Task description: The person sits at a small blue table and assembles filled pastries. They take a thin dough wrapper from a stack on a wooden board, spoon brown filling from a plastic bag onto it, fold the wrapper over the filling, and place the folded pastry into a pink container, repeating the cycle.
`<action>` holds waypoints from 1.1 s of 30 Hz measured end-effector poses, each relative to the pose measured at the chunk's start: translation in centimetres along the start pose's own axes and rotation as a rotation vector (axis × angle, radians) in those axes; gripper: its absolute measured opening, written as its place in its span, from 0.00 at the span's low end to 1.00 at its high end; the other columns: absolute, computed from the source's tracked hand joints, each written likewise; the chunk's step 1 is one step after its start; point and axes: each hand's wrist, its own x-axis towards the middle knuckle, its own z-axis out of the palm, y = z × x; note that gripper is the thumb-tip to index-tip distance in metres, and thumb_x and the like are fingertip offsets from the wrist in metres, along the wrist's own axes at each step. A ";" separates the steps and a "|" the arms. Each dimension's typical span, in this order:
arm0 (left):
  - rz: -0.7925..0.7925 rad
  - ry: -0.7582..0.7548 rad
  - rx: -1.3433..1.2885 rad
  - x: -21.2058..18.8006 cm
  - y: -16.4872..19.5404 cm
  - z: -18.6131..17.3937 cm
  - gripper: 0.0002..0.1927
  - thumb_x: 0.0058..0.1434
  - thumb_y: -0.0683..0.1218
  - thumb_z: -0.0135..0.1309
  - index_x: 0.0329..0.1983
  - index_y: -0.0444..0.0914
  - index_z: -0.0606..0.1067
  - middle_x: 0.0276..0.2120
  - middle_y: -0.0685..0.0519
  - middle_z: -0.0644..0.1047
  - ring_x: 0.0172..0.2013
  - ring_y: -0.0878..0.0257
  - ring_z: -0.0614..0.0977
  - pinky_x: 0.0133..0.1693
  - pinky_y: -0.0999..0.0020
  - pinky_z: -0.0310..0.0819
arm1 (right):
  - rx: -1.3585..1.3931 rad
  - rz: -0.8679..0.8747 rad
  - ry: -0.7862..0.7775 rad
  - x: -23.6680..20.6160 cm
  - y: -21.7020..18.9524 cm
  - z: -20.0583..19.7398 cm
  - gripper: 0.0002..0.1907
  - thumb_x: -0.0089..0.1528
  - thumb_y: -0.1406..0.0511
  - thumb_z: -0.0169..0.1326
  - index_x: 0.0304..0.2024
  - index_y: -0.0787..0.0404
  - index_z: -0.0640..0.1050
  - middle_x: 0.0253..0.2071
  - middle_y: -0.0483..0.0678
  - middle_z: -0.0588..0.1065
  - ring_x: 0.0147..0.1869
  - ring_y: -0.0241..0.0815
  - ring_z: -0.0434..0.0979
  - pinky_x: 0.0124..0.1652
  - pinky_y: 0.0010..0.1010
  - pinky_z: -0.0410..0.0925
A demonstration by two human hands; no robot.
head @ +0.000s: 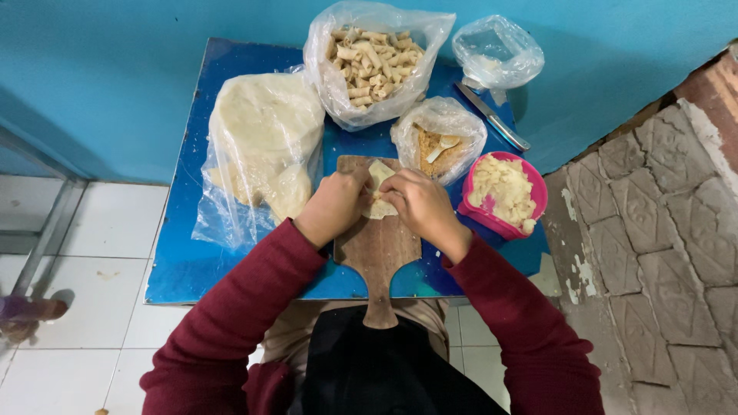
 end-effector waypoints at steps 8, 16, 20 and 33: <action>0.061 0.071 0.031 0.1 -0.8 0.9 0.04 0.59 0.42 0.57 0.34 0.37 0.79 0.31 0.40 0.80 0.35 0.40 0.81 0.39 0.48 0.75 | -0.045 -0.063 0.115 0.1 -0.5 0.4 0.07 0.61 0.69 0.56 0.41 0.63 0.82 0.41 0.51 0.76 0.48 0.54 0.76 0.44 0.41 0.69; 0.162 0.110 0.151 0.0 -1.3 1.1 0.08 0.58 0.41 0.58 0.41 0.36 0.78 0.38 0.42 0.77 0.43 0.43 0.78 0.47 0.53 0.73 | -0.174 -0.152 0.099 -0.3 -0.5 0.4 0.10 0.60 0.71 0.55 0.43 0.59 0.83 0.43 0.46 0.80 0.45 0.51 0.76 0.44 0.41 0.69; 0.198 0.125 0.185 0.0 -0.8 0.1 0.24 0.51 0.41 0.62 0.52 0.33 0.74 0.44 0.42 0.76 0.45 0.42 0.76 0.48 0.53 0.70 | -0.236 -0.198 0.108 -0.2 -0.2 1.0 0.14 0.59 0.71 0.54 0.47 0.61 0.83 0.46 0.49 0.80 0.46 0.51 0.76 0.45 0.41 0.70; 0.142 0.137 0.109 -0.3 1.4 -1.4 0.25 0.46 0.40 0.67 0.46 0.34 0.70 0.37 0.47 0.76 0.43 0.45 0.77 0.45 0.54 0.71 | 0.708 0.266 0.226 0.5 2.9 0.7 0.15 0.69 0.69 0.57 0.59 0.60 0.78 0.40 0.42 0.78 0.38 0.27 0.70 0.38 0.19 0.64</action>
